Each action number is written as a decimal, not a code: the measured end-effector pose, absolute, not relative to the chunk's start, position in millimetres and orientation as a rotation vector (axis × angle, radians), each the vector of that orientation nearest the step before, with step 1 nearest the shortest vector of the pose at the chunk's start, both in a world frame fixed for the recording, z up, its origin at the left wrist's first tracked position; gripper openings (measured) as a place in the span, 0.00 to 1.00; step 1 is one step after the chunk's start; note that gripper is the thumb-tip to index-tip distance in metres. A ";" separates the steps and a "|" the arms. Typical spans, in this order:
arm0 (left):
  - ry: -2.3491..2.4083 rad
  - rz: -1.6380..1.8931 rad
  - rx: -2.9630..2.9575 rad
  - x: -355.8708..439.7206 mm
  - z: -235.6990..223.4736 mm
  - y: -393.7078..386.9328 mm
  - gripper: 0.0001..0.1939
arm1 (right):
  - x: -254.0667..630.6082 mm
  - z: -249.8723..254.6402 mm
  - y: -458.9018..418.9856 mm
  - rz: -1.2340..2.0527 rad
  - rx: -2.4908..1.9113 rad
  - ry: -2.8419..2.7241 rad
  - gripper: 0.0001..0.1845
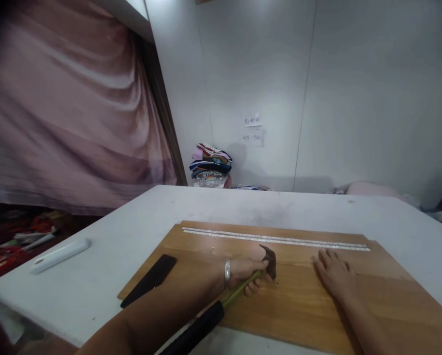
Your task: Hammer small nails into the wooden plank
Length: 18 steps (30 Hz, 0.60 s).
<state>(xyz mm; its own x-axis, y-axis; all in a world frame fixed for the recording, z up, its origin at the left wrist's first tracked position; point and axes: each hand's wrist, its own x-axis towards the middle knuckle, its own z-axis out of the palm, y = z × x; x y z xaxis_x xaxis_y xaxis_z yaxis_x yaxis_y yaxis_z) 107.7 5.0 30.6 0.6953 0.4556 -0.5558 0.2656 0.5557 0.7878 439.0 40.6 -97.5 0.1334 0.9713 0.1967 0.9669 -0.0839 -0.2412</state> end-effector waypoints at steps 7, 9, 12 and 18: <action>1.076 0.052 0.812 115.9 50.4 -3.9 0.26 | 442.2 -86.3 38.8 0.013 -1.988 -1.875 0.30; 1.106 0.104 0.820 115.3 61.7 -8.0 0.27 | 433.6 -68.8 30.6 0.004 -1.950 -1.881 0.28; 1.091 0.129 0.770 110.5 69.5 -6.1 0.27 | 423.9 -51.2 25.2 0.017 -1.987 -1.887 0.24; 1.046 0.172 0.664 100.8 69.1 3.1 0.25 | 421.2 -43.4 24.1 0.041 -2.044 -1.852 0.19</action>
<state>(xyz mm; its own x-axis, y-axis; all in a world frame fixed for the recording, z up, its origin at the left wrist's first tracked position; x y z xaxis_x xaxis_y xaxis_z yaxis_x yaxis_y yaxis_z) 100.8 3.1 69.1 0.5080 0.4344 -0.7438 0.1738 0.7941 0.5824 421.2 24.1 -43.4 0.1310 0.9645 0.2293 0.9533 -0.0590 -0.2962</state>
